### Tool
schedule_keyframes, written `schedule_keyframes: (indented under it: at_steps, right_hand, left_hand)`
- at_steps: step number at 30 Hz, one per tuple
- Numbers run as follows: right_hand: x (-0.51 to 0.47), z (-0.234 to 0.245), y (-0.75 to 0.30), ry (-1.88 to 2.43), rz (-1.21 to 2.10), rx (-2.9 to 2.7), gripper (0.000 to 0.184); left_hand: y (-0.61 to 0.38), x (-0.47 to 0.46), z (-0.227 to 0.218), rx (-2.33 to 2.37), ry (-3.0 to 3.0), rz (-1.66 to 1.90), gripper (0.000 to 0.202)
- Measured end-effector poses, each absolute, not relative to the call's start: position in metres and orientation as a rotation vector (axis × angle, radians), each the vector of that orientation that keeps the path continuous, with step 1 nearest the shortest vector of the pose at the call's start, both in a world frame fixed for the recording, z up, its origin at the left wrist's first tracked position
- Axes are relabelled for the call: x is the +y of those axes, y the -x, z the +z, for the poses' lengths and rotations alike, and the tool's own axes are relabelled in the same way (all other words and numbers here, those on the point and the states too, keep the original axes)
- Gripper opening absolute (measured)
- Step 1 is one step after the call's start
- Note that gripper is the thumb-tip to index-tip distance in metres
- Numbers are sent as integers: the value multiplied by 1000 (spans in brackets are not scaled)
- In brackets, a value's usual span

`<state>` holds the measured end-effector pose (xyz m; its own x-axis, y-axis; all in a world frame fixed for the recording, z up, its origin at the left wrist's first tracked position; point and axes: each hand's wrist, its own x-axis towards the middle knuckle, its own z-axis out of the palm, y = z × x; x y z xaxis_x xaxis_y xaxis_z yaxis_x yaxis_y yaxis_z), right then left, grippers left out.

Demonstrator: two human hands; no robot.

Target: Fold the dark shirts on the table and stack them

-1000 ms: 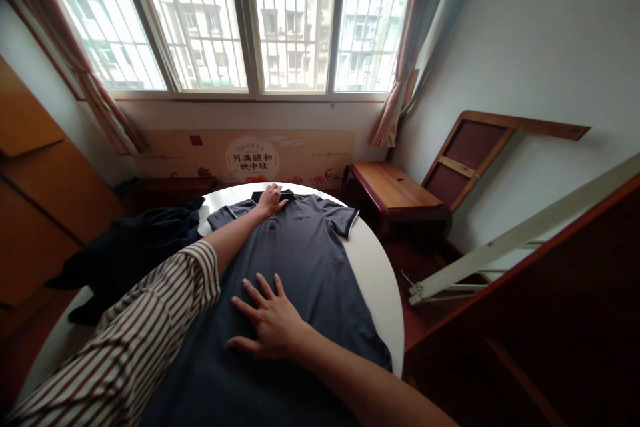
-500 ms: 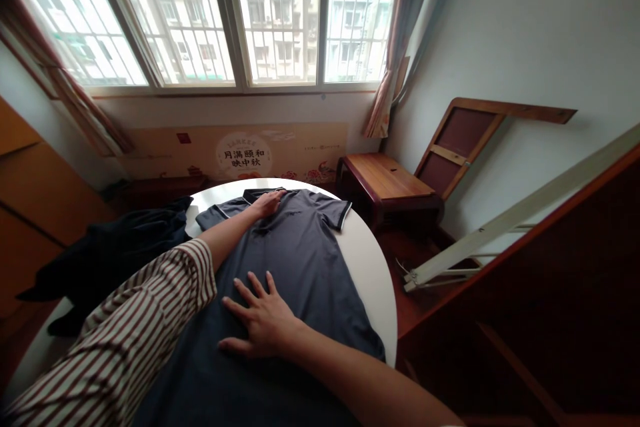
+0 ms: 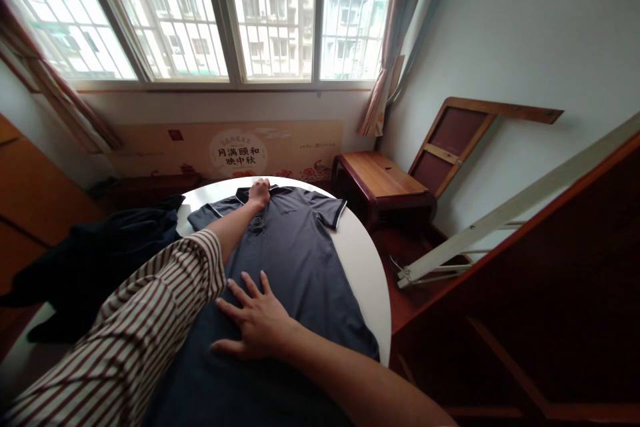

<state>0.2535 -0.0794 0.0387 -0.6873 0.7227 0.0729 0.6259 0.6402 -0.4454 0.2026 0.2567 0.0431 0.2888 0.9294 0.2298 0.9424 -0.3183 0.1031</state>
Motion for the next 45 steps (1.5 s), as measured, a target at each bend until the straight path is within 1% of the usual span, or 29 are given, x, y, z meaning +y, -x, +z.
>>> schedule_keyframes:
  at_steps: [4, 8, 12, 17, 18, 21, 24, 25, 27, 28, 29, 31, 33, 35, 37, 40, 43, 45]
  right_hand:
    - [-79, 39, -254, 1099, 598, -2619, 80]
    - [-79, 38, -254, 1095, 605, -2615, 78]
    - [-79, 37, -254, 1092, 607, -2614, 79]
    - [-77, 40, -254, 1128, 591, -2629, 77]
    - [-78, 40, -253, 1136, 588, -2636, 77]
    - [-87, 39, -250, 1169, 580, -2637, 77]
    - [-100, 37, -248, 1173, 545, -2623, 81]
    - [-101, 38, -249, 1145, 535, -2629, 78]
    - [-93, 44, -258, 1154, 528, -2615, 57]
    - [-81, 51, -267, 1249, 501, -2573, 47]
    - [-65, 58, -278, 1388, 458, -2504, 44]
    - [-23, 75, -306, 1773, 257, -2290, 47]
    - [24, 88, -340, 1889, 170, -2212, 42]
    - [61, 92, -375, 1967, 153, -2184, 43]
    - [82, 84, -405, 2067, 168, -2156, 49]
    - [85, 61, -436, 2238, 199, -2093, 55]
    - [83, 45, -448, 2356, 167, -2021, 59]
    - [92, 44, -446, 2383, 135, -1989, 61]
  left_hand:
    - [-201, 250, 38, -1661, 2570, -318, 30]
    - [-200, 235, 31, -1529, 2661, -237, 29]
    - [-191, 223, 30, -1491, 2692, -166, 34]
    - [-190, 210, 33, -1415, 2786, -69, 30]
    - [-192, 205, 32, -1417, 2784, -69, 32]
    - [-200, 183, 24, -1447, 2768, -86, 47]
    - [-203, 162, 14, -1496, 2778, -108, 60]
    - [-203, 157, 11, -1518, 2783, -122, 63]
    - [-202, 151, 7, -1551, 2791, -159, 65]
    - [-202, 150, 6, -1557, 2793, -174, 65]
    - [-202, 150, 6, -1559, 2792, -182, 65]
    - [-202, 150, 6, -1561, 2783, -196, 65]
    - [-202, 150, 7, -1567, 2777, -206, 65]
    - [-202, 151, 6, -1575, 2779, -219, 65]
    - [-202, 152, 4, -1575, 2782, -236, 66]
    - [-202, 152, 1, -1571, 2781, -262, 67]
    - [-203, 152, 1, -1577, 2779, -270, 68]
    - [-204, 151, 2, -1584, 2775, -272, 67]
